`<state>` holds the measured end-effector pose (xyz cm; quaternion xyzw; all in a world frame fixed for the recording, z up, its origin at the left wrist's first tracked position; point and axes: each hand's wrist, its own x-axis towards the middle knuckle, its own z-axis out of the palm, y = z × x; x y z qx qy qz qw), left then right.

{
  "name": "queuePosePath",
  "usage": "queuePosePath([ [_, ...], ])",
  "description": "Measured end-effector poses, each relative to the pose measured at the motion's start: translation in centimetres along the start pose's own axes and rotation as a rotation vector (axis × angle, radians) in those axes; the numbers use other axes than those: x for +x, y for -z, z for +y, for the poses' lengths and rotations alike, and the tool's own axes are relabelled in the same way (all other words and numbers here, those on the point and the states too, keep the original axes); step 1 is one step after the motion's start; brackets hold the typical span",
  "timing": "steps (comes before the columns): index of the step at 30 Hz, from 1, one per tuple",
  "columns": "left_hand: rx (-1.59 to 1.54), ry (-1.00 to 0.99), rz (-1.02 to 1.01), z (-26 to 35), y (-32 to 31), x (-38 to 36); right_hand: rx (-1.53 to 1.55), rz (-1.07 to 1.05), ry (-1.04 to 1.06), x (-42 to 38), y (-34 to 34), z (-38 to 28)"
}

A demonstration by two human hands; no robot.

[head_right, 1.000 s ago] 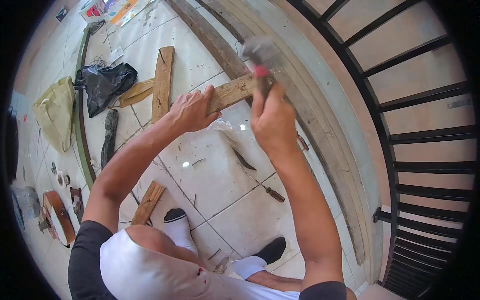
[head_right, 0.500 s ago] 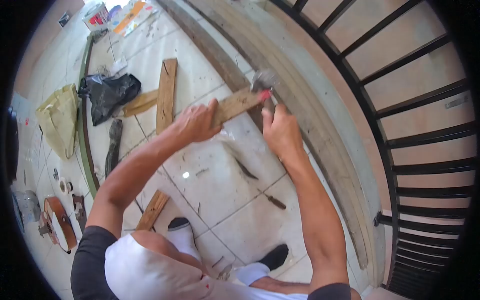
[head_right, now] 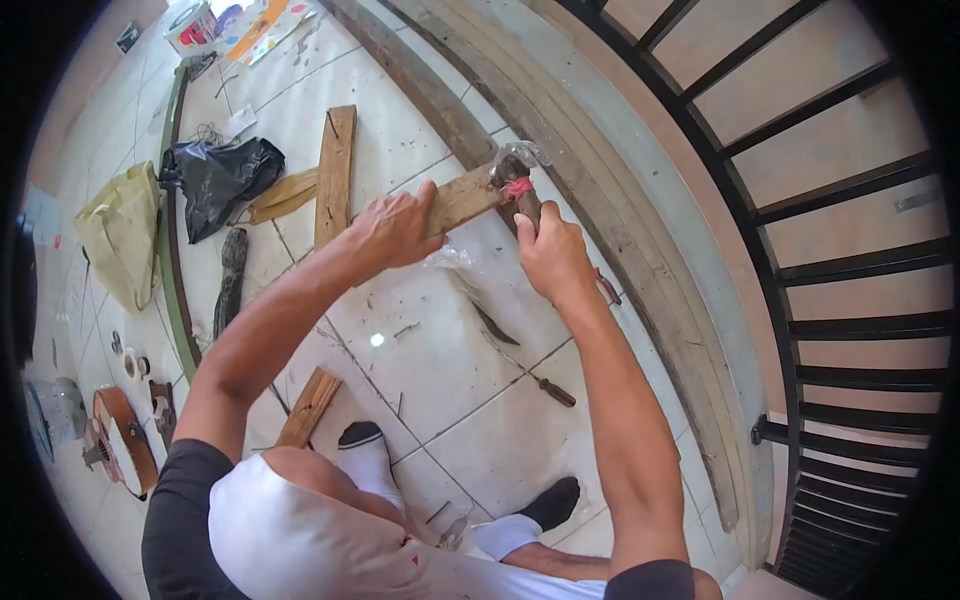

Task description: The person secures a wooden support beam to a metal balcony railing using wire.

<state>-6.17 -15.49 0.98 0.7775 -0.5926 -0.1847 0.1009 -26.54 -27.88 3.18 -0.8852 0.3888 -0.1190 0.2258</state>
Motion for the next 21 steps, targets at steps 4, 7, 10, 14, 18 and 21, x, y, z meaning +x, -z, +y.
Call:
queuePosePath([
  [4, 0.003, 0.025, 0.08, -0.5, -0.7, -1.3, 0.076, 0.117, 0.106, -3.4, 0.6, 0.3],
  [7, -0.043, 0.067, 0.17, -0.9, -0.2, -4.7, 0.077, -0.01, 0.072, -8.8, 0.5, 1.9],
  [10, -0.073, 0.19, 0.176, -1.7, -1.2, -8.2, 0.086, -0.122, 0.113, -13.6, -0.7, 5.0],
  [14, -0.014, 0.349, 0.145, -2.7, -4.3, -9.7, -0.021, -0.269, 0.055, -17.5, -1.8, 6.5],
  [18, -0.021, 0.394, 0.136, -2.9, -5.1, -9.1, -0.094, -0.223, 0.184, -19.6, -2.9, 7.3],
  [21, 0.006, 0.423, 0.174, -2.8, -5.6, -9.0, -0.122, -0.254, 0.246, -20.2, -3.9, 7.5],
])
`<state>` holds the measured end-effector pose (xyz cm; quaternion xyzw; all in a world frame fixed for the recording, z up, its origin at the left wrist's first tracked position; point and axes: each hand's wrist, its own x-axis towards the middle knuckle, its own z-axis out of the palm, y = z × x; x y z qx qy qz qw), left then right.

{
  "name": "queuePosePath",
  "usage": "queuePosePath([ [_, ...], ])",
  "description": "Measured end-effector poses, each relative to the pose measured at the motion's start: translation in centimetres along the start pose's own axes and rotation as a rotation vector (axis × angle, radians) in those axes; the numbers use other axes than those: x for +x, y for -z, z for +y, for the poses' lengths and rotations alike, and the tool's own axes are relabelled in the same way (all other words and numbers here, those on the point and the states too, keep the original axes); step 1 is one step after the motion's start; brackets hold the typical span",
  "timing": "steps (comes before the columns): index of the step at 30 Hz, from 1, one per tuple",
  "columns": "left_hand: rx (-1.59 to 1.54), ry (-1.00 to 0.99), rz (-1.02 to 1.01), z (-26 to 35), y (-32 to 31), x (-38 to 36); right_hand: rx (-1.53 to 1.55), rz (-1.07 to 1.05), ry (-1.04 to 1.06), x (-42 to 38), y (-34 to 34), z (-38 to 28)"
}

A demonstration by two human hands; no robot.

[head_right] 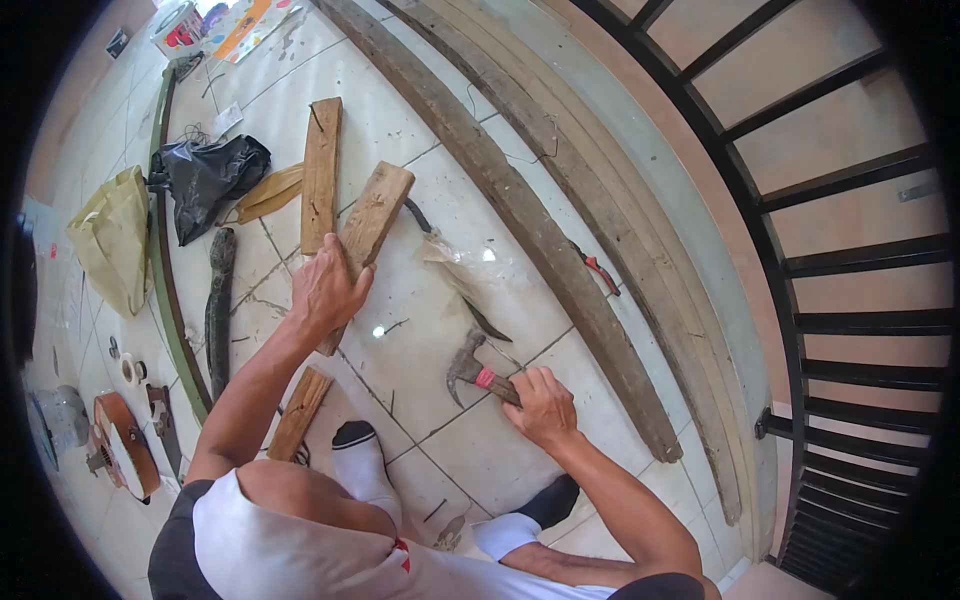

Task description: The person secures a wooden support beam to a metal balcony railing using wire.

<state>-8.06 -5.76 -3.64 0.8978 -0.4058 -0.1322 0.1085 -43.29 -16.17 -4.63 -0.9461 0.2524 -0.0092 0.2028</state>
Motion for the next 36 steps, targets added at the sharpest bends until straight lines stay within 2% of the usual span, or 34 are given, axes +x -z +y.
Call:
queuePosePath([
  [6, 0.057, 0.107, -0.087, 0.6, 0.7, 0.5, 0.009, 0.028, 0.065, -1.0, -2.2, -0.1],
  [10, 0.02, 0.017, 0.014, -0.6, -0.9, 0.8, -0.037, 0.014, 0.058, -1.5, -3.0, 0.0],
  [16, 0.091, 0.057, -0.205, 0.2, 2.0, 0.9, 0.07, 0.034, 0.076, -0.8, -1.6, -0.2],
  [18, 0.055, -0.116, 0.0, -1.7, 2.6, -0.3, 0.093, -0.02, 0.088, -0.8, -0.8, 0.0],
  [19, 0.063, -0.114, -0.021, -2.7, 3.4, -1.5, 0.11, -0.032, 0.078, -1.0, -0.4, 0.0],
  [21, -0.237, -0.262, 0.103, -4.8, 5.9, -4.1, 0.114, 0.019, 0.101, -0.7, 0.2, 0.5],
  [23, -0.363, -0.164, 0.066, -6.8, 6.9, -7.8, 0.114, 0.017, 0.081, -0.3, 0.8, 1.0],
  [25, -0.356, 0.002, -0.028, -8.8, 6.9, -11.9, 0.1, 0.085, 0.068, 0.3, 1.1, 1.4],
  [27, -0.396, 0.015, -0.094, -11.4, 5.9, -15.5, 0.127, 0.077, 0.039, 1.2, 1.5, 1.2],
  [29, -0.478, 0.228, -0.193, -14.3, 4.5, -19.4, 0.112, 0.113, 0.065, 1.8, 1.7, 0.9],
  [31, -0.502, 0.263, -0.302, -15.7, 3.0, -22.7, 0.12, 0.115, 0.09, 2.5, 1.9, 0.2],
  [33, -0.417, 0.285, -0.375, -13.8, 2.3, -24.3, 0.129, 0.113, 0.113, 2.8, 1.8, -0.5],
  [35, 0.027, 0.044, -0.212, -12.0, 0.6, -25.3, 0.123, 0.063, 0.14, 3.1, 1.4, -0.8],
  [36, 0.041, 0.079, -0.206, -12.3, -0.6, -25.6, 0.127, 0.06, 0.144, 3.0, 1.3, -0.9],
])
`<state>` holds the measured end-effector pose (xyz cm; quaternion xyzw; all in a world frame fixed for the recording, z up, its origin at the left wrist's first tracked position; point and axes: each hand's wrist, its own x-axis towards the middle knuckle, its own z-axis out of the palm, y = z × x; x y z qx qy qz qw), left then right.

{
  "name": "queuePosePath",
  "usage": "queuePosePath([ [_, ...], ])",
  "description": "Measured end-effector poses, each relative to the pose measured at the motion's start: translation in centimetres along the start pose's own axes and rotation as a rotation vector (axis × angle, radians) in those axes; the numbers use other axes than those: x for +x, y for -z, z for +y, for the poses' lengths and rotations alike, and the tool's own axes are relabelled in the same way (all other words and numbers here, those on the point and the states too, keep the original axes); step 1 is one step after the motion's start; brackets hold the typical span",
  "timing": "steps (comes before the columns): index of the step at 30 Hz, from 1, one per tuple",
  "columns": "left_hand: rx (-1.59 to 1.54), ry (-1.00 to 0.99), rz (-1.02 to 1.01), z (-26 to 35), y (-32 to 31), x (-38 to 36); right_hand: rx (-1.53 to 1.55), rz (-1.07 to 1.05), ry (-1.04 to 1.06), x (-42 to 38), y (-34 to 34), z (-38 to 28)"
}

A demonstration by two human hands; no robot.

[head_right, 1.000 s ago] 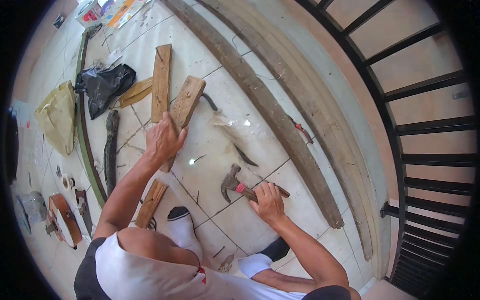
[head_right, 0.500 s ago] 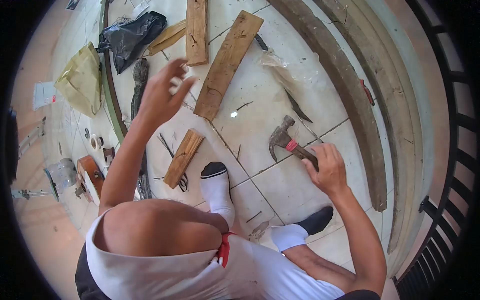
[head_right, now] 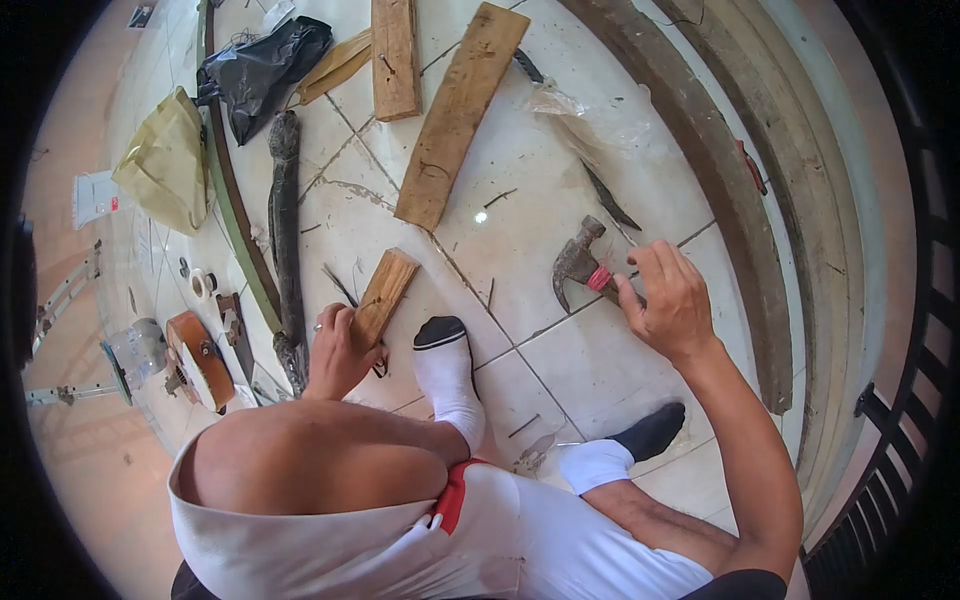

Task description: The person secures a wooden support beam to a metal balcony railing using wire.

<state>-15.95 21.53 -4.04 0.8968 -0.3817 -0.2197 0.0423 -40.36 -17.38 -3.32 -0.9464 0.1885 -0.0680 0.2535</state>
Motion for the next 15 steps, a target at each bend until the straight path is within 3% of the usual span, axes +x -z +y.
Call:
queuePosePath([
  [4, -0.032, 0.056, -0.005, 0.1, 0.4, 0.4, -0.184, -0.246, -0.026, -1.1, 0.2, 0.0],
  [6, -0.258, 0.207, -0.067, 1.0, 3.1, 0.7, -0.251, -0.378, -0.019, -2.1, -0.2, 0.7],
  [7, -0.262, 0.205, -0.052, 1.2, 3.9, 1.1, -0.261, -0.368, -0.011, -2.3, -0.7, 0.8],
  [9, -0.648, 0.041, 0.053, 2.4, 6.1, 2.8, -0.309, -0.356, -0.003, -2.9, -1.3, 1.1],
  [10, -0.815, 0.15, -0.022, 4.3, 8.0, 3.7, -0.307, -0.353, -0.013, -3.0, -1.5, 1.0],
  [11, -0.827, 0.128, -0.001, 4.9, 8.2, 5.1, -0.331, -0.332, -0.008, -3.5, -2.1, 1.1],
  [13, -0.745, -0.172, 0.074, 6.1, 8.7, 8.1, -0.21, -0.217, -0.111, -4.7, -3.3, 1.4],
  [14, -0.814, -0.049, -0.072, 8.4, 10.5, 9.4, -0.24, -0.197, -0.116, -4.9, -2.9, 1.2],
  [15, -0.833, -0.085, -0.063, 9.5, 10.5, 11.0, -0.183, -0.158, -0.086, -4.9, -2.5, 1.0],
])
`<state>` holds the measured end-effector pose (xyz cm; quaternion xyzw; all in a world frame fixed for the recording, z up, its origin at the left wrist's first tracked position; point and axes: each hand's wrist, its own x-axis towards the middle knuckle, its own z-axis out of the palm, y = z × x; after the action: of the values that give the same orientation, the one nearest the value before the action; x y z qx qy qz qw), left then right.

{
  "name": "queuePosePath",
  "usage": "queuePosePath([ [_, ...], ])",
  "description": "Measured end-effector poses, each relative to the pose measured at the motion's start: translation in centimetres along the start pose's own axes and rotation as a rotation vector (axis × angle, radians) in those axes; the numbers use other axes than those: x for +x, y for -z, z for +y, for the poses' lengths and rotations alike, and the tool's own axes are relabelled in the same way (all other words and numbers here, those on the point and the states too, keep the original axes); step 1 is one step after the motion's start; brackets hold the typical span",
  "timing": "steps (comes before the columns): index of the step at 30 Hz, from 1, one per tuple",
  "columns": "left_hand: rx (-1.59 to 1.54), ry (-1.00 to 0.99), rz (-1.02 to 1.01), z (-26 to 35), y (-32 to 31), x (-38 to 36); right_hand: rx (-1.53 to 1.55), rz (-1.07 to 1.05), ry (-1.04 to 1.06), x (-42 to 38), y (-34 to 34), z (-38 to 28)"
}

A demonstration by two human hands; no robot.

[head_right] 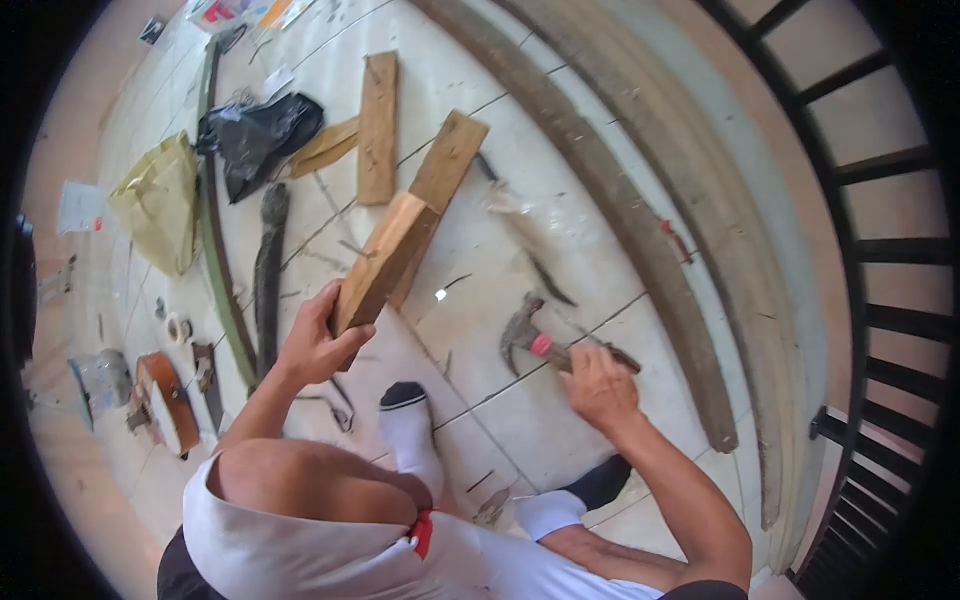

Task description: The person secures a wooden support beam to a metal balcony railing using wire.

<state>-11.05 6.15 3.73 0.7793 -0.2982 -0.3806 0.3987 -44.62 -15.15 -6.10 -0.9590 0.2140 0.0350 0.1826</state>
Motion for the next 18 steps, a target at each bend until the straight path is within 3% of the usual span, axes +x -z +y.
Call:
queuePosePath([
  [2, 0.136, 0.038, -0.102, 1.1, -1.7, 3.3, 0.017, 0.046, 0.01, -0.5, 1.1, -0.2],
  [4, 0.188, -0.046, -0.109, 1.5, -4.0, 6.2, 0.324, 0.021, -0.182, -0.8, 2.0, -0.5],
  [5, 0.241, -0.147, -0.055, 2.0, -5.2, 7.4, 0.299, 0.033, -0.193, -0.5, 3.1, -0.8],
  [7, 0.319, -0.267, -0.012, 3.2, -6.9, 9.5, 0.642, 0.099, -0.345, 0.8, 6.5, -1.9],
  [11, 0.525, -0.329, -0.039, 5.5, -8.9, 14.2, 0.514, 0.371, -0.367, 3.2, 10.2, -2.2],
  [14, 0.634, -0.397, -0.081, 6.5, -9.6, 17.0, 0.499, 0.434, -0.339, 4.6, 10.8, 0.7],
  [18, 0.658, -0.456, -0.11, 6.4, -10.1, 19.6, 0.566, 0.47, -0.369, 7.3, 13.8, -0.3],
])
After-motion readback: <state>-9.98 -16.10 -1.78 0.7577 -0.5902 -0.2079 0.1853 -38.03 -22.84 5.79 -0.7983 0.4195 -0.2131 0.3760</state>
